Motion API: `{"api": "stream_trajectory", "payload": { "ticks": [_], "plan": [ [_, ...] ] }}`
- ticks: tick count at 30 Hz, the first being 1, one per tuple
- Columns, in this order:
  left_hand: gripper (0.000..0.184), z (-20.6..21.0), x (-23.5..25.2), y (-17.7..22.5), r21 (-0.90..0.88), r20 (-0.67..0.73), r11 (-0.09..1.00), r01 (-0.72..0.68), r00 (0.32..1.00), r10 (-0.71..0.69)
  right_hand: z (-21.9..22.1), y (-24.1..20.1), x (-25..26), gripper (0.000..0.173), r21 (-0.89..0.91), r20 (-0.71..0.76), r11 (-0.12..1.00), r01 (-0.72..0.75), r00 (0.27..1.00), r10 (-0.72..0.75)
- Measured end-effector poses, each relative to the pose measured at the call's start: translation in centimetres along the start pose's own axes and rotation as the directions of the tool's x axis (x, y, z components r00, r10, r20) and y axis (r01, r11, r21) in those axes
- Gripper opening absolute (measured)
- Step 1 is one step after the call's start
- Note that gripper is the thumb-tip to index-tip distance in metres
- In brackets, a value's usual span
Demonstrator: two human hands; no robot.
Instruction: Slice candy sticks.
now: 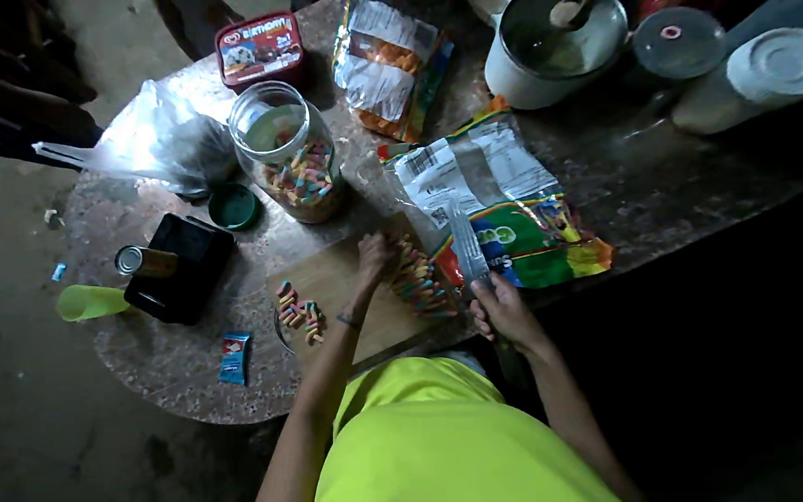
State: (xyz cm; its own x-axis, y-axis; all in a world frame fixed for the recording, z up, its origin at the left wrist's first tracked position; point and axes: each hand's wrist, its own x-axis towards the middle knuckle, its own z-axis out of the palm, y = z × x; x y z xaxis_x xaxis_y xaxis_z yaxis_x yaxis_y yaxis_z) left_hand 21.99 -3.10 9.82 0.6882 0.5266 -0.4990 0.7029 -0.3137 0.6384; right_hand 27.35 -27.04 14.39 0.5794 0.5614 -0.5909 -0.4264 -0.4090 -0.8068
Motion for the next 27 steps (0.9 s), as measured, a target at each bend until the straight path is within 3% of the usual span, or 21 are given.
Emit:
{"api": "stream_trajectory", "payload": {
  "ticks": [6, 11, 15, 21, 27],
  "plan": [
    [0.043, 0.4, 0.1, -0.2, 0.014, 0.021, 0.999, -0.051, 0.999, 0.05, 0.5, -0.7, 0.7, 0.024, -0.029, 0.033, 0.999, 0.032, 0.999, -0.031],
    [0.032, -1.7, -0.9, -2.6, -0.153, -0.023, 0.973, -0.172, 0.985, 0.17, 0.5, -0.6, 0.7, 0.026, -0.037, 0.028, 0.999, 0.019, 0.999, -0.018],
    [0.032, -6.2, -5.4, -3.3, -0.292, -0.01, 0.951, -0.106, 0.994, 0.108, 0.5, -0.2, 0.7, 0.026, -0.049, 0.028, 0.999, -0.007, 1.0, 0.009],
    [0.031, -6.5, -2.5, -10.0, -0.187, 0.096, 0.979, -0.085, 0.99, 0.105, 1.8, -0.1, 1.0, 0.031, -0.094, 0.129, 0.996, 0.002, 0.992, 0.01],
    [0.02, -8.6, -7.4, -8.0, -0.14, 0.093, 0.99, 0.005, 0.996, 0.008, 4.1, -0.6, 1.1, 0.029, -0.148, 0.179, 0.988, 0.032, 0.984, -0.005]
  ]
}}
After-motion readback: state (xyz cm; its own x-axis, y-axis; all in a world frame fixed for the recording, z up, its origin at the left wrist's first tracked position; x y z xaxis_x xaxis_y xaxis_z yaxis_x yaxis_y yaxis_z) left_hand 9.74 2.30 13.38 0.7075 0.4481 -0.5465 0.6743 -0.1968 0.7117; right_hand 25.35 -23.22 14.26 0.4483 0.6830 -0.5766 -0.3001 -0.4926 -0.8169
